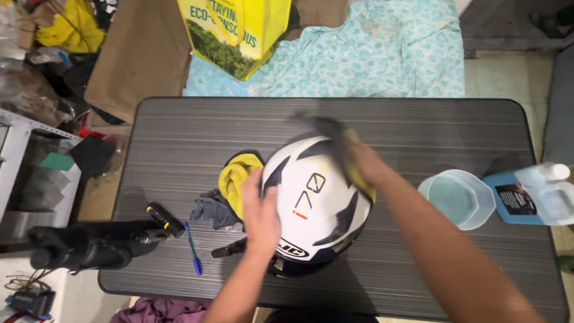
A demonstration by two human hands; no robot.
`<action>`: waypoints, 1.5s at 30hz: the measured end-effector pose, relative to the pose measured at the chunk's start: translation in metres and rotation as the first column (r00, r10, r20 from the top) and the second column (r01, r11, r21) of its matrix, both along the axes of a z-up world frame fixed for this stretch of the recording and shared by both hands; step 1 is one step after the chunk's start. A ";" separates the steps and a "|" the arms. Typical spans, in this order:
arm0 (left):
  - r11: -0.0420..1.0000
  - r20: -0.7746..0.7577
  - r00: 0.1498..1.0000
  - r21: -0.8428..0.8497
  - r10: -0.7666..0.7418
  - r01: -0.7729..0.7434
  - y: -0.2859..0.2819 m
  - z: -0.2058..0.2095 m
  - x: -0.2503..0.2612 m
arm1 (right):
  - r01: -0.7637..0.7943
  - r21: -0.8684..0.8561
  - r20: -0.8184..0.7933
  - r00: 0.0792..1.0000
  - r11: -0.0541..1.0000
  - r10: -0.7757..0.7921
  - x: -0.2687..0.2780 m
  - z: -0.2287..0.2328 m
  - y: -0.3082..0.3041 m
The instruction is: The person cleans a black and white motorcycle helmet placed on a table. They spray a liquid from a small bottle onto the helmet and wipe it with a yellow cloth, rotating the helmet to clean different sides.
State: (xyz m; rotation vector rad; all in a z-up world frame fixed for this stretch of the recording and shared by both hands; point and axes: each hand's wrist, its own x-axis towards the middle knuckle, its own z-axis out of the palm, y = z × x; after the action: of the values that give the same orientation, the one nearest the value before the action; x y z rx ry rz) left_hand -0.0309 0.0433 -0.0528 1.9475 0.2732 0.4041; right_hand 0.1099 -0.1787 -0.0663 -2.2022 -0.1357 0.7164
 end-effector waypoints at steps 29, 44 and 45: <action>0.932 -0.104 0.988 0.334 -0.112 0.141 -0.002 0.011 0.002 | -0.145 -0.130 0.851 0.491 0.981 0.186 -0.134 0.043 0.036; 0.929 -0.099 0.989 0.346 -0.106 0.134 -0.002 0.007 0.002 | -0.296 -0.585 0.167 0.867 0.755 0.469 -0.070 0.040 0.023; 0.927 -0.097 0.990 0.352 -0.099 0.127 -0.002 0.007 0.001 | -0.167 -0.482 0.439 0.803 0.860 0.402 -0.073 0.037 0.026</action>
State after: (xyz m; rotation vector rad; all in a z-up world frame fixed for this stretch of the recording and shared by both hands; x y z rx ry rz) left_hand -0.0301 0.0413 -0.0460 2.3283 0.1412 0.3183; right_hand 0.0373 -0.1523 -0.0289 -2.7983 -0.6756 0.2829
